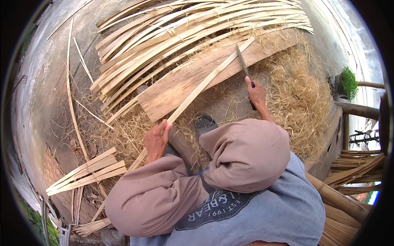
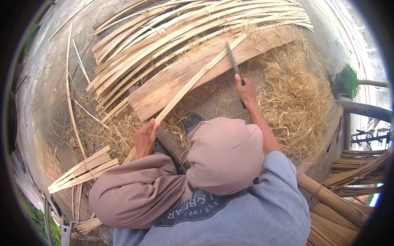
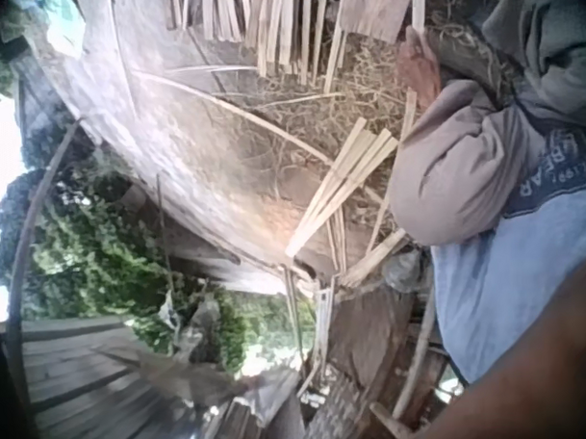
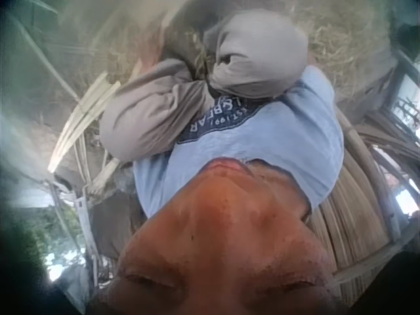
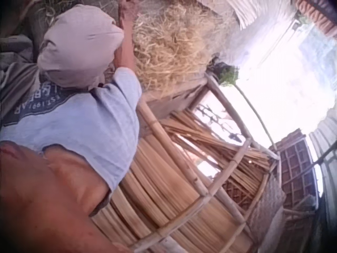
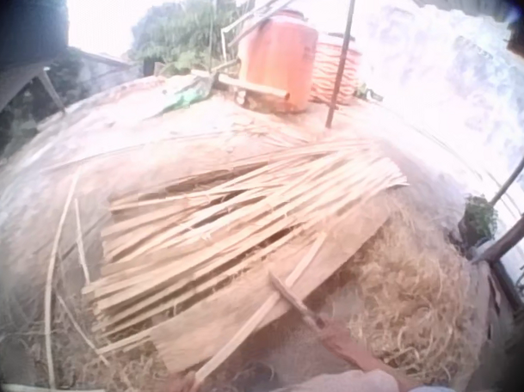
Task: The person uses a knife to split long bamboo strips into thinner slats on a wooden board. The person repeatedly shaves and splits the bamboo, stacking the finished slats nearby.
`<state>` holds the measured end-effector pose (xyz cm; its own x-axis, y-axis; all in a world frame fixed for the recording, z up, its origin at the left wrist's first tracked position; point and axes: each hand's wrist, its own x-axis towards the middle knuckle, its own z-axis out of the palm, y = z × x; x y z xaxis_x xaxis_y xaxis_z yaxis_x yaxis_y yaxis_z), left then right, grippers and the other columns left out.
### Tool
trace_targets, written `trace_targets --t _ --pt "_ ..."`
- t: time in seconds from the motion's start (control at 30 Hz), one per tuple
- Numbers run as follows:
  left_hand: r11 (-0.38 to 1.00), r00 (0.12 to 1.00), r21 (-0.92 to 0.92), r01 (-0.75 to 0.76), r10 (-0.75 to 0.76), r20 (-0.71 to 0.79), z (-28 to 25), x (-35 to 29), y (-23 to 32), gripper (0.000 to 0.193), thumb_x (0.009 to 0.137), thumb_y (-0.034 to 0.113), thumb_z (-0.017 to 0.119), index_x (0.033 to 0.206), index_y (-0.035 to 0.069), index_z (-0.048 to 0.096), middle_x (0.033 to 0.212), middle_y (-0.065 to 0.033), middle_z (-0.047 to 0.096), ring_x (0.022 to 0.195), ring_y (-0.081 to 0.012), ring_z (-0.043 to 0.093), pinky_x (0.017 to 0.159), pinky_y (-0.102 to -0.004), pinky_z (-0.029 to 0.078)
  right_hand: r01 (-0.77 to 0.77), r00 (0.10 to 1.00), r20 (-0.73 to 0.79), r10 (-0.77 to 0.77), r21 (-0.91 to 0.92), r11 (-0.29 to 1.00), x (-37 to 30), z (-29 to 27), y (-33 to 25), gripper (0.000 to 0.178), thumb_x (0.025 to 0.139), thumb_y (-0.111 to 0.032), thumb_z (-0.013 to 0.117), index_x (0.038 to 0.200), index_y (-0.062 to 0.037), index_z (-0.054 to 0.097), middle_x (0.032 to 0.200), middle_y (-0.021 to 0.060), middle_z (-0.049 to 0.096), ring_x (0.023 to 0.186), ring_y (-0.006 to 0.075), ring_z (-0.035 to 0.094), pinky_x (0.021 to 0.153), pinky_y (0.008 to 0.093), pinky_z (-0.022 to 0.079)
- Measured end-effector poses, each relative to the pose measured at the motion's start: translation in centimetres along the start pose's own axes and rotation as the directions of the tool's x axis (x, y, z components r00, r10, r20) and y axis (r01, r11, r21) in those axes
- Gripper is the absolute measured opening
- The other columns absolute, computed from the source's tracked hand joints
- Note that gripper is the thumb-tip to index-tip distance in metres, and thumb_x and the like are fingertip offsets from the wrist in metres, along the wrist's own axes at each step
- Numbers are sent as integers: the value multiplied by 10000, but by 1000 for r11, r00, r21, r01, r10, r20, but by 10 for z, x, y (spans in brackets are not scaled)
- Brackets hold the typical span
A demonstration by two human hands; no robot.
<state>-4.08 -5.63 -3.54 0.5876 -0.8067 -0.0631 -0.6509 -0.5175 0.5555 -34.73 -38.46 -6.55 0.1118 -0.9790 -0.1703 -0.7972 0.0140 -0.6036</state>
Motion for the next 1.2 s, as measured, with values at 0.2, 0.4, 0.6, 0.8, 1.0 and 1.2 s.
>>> trace_targets --t 0.2,0.4,0.6,0.8,1.0,1.2 --pt "977 989 154 -149 150 5 5 -3 -9 255 942 372 737 1118 188 750 747 -82 688 619 -291 672 542 -413 494 170 971 174 -164 -21 985 -15 -2 -28 666 981 -606 600 715 5 600 571 154 569 546 279 572 549 454 448" --pt "953 953 154 -260 279 -117 10 -7 -4 244 965 382 703 1122 195 720 722 -65 643 580 -289 640 506 -413 467 634 756 235 -611 -30 773 -114 42 -45 540 944 -538 699 785 -27 621 635 167 579 569 309 578 561 454 435" --pt "963 974 157 -219 224 -18 16 -3 4 265 966 396 697 1139 196 722 731 -59 646 587 -290 640 512 -412 470 98 985 -128 -118 -152 984 43 -40 -15 631 994 -556 610 710 8 604 558 177 547 541 303 558 554 453 431" --pt "983 986 73 -166 167 -8 0 0 -9 300 961 385 710 1166 168 743 778 -71 673 634 -298 659 554 -409 481 520 854 108 -509 -173 837 -25 4 -25 601 976 -552 644 733 -7 581 591 184 557 579 363 591 587 463 467" --pt "997 999 60 -53 52 13 -46 -56 -55 273 953 330 730 1158 149 733 791 -79 675 624 -291 645 551 -403 474 -35 999 15 35 -48 998 37 -33 -2 637 967 -592 629 727 -6 566 621 185 586 611 355 627 611 472 486" --pt "980 994 167 -110 107 25 -43 -73 -60 209 959 255 741 1102 107 703 754 -103 648 569 -287 617 499 -413 452 442 893 149 -424 -121 889 -22 -6 1 687 969 -621 607 691 6 571 562 148 521 537 268 527 554 444 424"
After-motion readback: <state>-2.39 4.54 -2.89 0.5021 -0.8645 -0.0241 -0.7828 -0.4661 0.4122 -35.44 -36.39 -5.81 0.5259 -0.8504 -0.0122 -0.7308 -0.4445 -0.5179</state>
